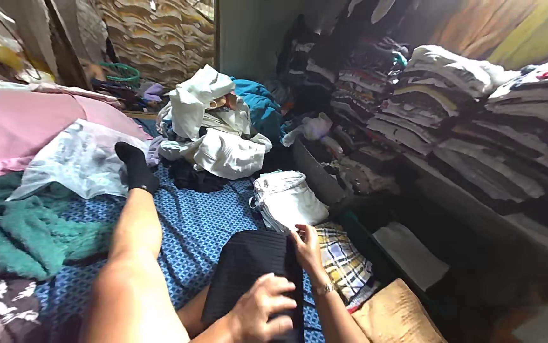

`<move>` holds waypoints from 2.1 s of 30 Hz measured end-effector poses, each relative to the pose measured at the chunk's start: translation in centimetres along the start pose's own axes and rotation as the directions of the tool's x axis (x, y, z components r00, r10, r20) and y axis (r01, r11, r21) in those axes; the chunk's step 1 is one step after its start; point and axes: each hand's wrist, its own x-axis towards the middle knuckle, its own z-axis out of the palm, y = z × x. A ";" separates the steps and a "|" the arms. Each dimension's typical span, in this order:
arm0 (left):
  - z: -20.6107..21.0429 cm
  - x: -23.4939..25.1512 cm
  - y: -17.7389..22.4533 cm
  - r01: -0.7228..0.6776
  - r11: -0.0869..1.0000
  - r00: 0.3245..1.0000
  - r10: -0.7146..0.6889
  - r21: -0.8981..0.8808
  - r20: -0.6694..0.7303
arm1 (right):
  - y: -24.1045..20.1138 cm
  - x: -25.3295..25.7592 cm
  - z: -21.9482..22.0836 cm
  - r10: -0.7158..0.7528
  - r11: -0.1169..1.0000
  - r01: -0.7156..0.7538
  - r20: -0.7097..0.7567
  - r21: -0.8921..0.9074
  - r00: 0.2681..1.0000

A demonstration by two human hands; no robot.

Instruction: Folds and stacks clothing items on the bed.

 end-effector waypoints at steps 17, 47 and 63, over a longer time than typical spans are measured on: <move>-13.2 6.2 -7.1 0.789 0.467 0.601 -0.722 -0.399 0.343 | -1.2 -5.3 4.5 -0.131 0.952 0.160 0.124 -0.260 0.984; -9.9 3.3 -10.0 0.803 0.235 0.505 -0.757 -0.548 0.414 | -2.4 -8.9 6.0 -0.684 0.696 0.656 0.006 -0.293 0.729; -10.0 4.1 -10.5 0.780 0.223 0.480 -0.813 -0.585 0.330 | -7.1 -15.4 10.2 -0.295 0.302 0.838 0.792 -0.454 0.535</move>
